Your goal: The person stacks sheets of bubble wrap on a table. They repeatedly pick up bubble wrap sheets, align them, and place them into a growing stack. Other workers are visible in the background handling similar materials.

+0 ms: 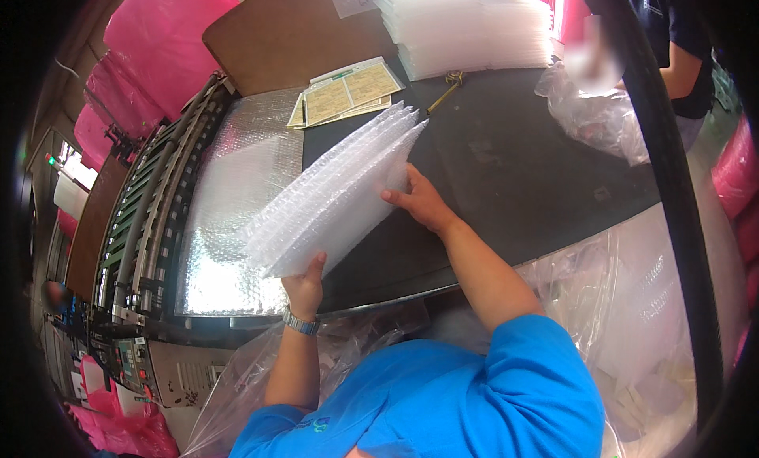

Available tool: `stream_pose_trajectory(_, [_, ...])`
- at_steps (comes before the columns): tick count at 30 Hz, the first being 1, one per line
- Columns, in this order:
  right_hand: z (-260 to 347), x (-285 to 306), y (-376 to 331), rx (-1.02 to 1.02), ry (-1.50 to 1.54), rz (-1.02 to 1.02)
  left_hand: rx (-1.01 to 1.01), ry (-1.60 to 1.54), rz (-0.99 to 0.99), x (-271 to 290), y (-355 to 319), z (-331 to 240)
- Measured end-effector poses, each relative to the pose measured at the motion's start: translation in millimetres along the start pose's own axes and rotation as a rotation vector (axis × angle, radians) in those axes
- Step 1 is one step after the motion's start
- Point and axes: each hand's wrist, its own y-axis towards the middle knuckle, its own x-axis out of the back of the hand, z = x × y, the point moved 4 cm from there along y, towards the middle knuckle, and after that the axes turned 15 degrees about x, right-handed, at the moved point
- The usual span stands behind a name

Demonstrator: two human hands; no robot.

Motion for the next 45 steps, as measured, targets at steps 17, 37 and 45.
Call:
stream_pose_trajectory(17, [-17.5,-1.1,-7.0,-0.127,-0.193,0.079,-0.343,0.301,-0.278,27.4,11.1,-31.4])
stream_pose_trajectory(37, [-15.2,-1.3,-7.9,-0.143,-0.212,0.063,-0.016,-0.162,-0.193,27.2,9.2,-36.3])
stream_pose_trajectory(45, [-11.8,-2.9,-7.9,-0.149,-0.19,0.048,0.026,-0.248,-0.133,27.0,10.1,-35.3])
